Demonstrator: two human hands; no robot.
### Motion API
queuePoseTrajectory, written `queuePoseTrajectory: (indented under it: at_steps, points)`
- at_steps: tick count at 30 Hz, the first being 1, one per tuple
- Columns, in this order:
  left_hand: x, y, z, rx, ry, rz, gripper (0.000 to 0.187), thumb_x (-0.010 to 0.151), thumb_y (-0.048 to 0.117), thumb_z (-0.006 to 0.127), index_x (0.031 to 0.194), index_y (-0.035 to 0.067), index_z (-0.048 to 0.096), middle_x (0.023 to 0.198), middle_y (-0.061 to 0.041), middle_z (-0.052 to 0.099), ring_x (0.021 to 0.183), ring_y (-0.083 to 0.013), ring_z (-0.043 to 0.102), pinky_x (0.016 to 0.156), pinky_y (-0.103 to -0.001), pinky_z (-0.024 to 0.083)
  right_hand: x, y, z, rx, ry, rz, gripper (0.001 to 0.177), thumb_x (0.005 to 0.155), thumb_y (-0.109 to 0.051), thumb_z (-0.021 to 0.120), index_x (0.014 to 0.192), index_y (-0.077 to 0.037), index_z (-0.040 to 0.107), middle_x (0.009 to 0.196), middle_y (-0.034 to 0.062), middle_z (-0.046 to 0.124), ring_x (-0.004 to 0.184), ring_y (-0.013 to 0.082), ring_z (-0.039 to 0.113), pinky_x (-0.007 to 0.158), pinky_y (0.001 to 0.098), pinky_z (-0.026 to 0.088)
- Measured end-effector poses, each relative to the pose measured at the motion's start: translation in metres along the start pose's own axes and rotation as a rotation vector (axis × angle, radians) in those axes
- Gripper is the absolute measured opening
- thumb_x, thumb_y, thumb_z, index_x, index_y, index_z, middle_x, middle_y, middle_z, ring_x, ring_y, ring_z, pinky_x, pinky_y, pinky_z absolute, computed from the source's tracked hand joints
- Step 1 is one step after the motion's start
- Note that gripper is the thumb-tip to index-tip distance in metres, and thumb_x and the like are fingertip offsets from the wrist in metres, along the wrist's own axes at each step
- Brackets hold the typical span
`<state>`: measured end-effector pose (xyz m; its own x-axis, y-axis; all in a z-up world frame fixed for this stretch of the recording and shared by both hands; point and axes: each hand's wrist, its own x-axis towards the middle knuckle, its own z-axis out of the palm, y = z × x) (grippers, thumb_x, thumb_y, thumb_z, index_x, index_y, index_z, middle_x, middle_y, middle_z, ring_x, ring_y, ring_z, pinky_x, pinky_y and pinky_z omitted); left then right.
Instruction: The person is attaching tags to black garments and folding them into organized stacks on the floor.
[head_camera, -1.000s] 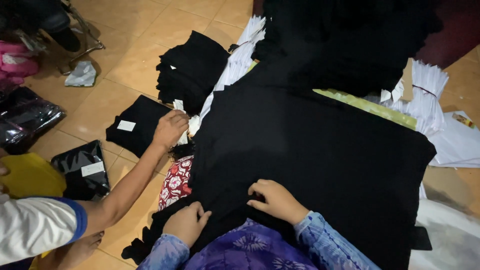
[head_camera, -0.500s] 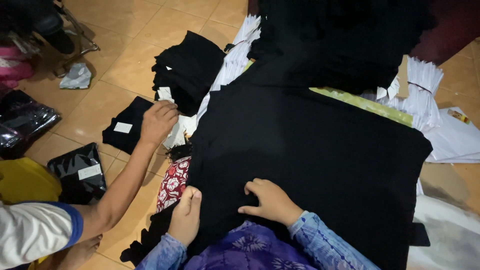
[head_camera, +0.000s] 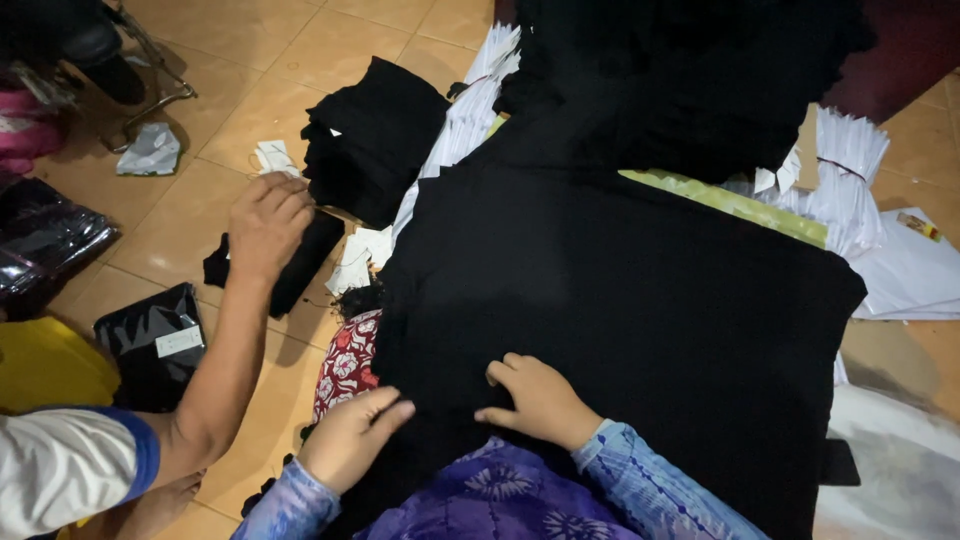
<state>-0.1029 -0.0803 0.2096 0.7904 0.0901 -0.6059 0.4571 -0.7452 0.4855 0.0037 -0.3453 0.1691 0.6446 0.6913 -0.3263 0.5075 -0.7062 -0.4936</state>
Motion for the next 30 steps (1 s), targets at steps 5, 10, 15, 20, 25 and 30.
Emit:
queuePoseTrajectory:
  at_steps: [5,10,15,20,25,30]
  points:
    - [0.008,-0.009,0.023,-0.457,0.460,0.196,0.023,0.095,0.025,0.062,0.104,0.007,0.076,0.070,0.001,0.069,0.062,-0.0116,0.060,0.063,-0.025,0.050,0.001,-0.001,0.002,0.010,0.056,0.007,0.030,0.098,-0.043,0.061,0.107,-0.015,0.063,0.102,0.0043,0.062,0.092,0.0210,0.063,0.079,0.0344,0.052]
    - [0.030,-0.040,0.025,-0.214,0.054,0.029,0.040,0.088,0.046,0.067,0.099,0.008,0.071,0.090,-0.003,0.069,0.082,-0.0156,0.066,0.078,-0.027,0.053,-0.001,0.008,0.006,0.004,0.061,0.020,0.022,0.094,-0.023,0.059,0.114,-0.014,0.063,0.108,0.0050,0.066,0.099,0.0226,0.064,0.086,0.0358,0.053]
    - [0.032,-0.073,0.011,-0.046,-0.261,-0.027,0.049,0.079,0.052,0.081,0.084,0.004,0.072,0.076,-0.004,0.072,0.066,-0.0133,0.065,0.067,-0.025,0.054,-0.036,0.023,0.011,-0.049,0.234,-0.132,0.033,0.086,-0.006,0.064,0.119,-0.012,0.062,0.111,0.0074,0.063,0.101,0.0252,0.065,0.087,0.0370,0.054]
    - [0.020,-0.093,0.000,-0.662,-0.411,0.010,0.020,0.085,-0.001,0.079,0.103,-0.009,0.080,0.082,-0.012,0.075,0.070,-0.0161,0.061,0.065,-0.025,0.047,-0.130,0.070,0.020,-0.270,0.153,0.245,0.050,0.089,-0.014,0.063,0.138,-0.020,0.054,0.143,0.0072,0.054,0.129,0.0247,0.056,0.106,0.0419,0.048]
    - [0.037,-0.127,-0.001,-0.636,-0.661,0.112,0.023,0.084,-0.005,0.088,0.081,-0.002,0.065,0.065,-0.008,0.060,0.052,-0.0159,0.054,0.050,-0.026,0.042,-0.254,0.145,0.053,-0.250,0.202,0.765,0.073,0.069,-0.006,0.075,0.136,-0.028,0.056,0.147,-0.0070,0.057,0.136,0.0155,0.056,0.115,0.0341,0.048]
    - [0.052,-0.089,-0.017,-0.616,-1.072,0.284,0.012,0.087,0.002,0.081,0.084,-0.001,0.070,0.068,0.000,0.058,0.057,-0.0084,0.044,0.054,-0.022,0.034,-0.339,0.202,0.105,-0.065,0.357,0.871,0.071,0.063,-0.010,0.086,0.130,-0.027,0.067,0.127,-0.0016,0.074,0.119,0.0194,0.071,0.104,0.0317,0.056]
